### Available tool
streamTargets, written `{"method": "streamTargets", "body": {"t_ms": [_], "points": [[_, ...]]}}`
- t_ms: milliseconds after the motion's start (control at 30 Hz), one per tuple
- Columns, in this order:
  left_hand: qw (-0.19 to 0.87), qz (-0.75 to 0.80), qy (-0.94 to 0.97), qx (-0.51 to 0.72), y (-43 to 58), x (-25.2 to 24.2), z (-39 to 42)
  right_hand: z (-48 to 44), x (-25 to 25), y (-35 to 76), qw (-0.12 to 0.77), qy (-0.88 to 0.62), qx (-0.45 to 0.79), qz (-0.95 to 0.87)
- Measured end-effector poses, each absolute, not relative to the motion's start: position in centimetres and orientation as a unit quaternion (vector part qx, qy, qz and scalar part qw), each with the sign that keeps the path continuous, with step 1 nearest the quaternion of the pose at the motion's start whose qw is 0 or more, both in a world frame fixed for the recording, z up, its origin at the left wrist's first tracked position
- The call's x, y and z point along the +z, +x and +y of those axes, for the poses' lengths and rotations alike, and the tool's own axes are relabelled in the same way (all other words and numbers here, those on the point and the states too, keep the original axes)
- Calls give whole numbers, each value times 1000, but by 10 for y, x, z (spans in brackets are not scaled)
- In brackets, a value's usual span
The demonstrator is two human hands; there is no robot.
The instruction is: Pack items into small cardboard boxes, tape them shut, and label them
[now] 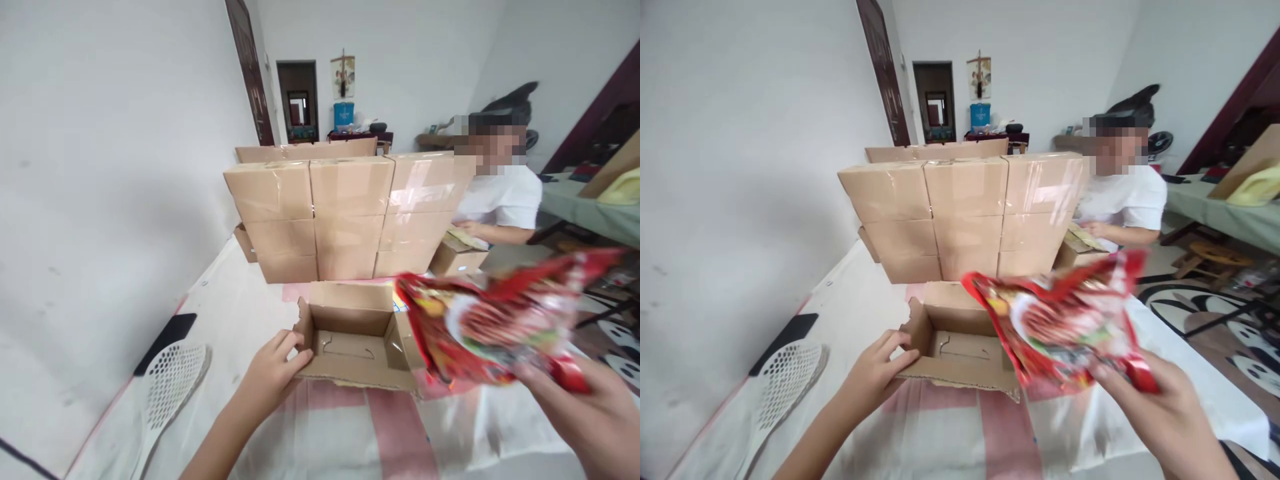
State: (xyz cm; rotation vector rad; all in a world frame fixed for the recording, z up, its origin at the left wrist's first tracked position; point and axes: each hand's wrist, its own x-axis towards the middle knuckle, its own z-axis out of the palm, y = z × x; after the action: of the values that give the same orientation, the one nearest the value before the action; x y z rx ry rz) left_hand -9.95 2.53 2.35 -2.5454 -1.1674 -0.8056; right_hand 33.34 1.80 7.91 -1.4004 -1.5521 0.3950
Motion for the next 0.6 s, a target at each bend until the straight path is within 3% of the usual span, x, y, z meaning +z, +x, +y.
{"method": "streamTargets", "body": {"t_ms": [133, 233, 333, 467, 600], "points": [[125, -419, -845, -308, -93, 9, 17, 73, 120, 253, 329, -458, 205, -800], [122, -442, -822, -338, -90, 2, 13, 100, 102, 205, 169, -402, 222, -872], [111, -467, -800, -359, -92, -8, 11, 111, 71, 179, 75, -387, 224, -891], [116, -479, -773, -400, -100, -27, 8, 101, 63, 180, 106, -366, 228, -896], [117, -472, -748, -452, -100, -46, 6, 76, 64, 225, 305, -429, 161, -835]]}}
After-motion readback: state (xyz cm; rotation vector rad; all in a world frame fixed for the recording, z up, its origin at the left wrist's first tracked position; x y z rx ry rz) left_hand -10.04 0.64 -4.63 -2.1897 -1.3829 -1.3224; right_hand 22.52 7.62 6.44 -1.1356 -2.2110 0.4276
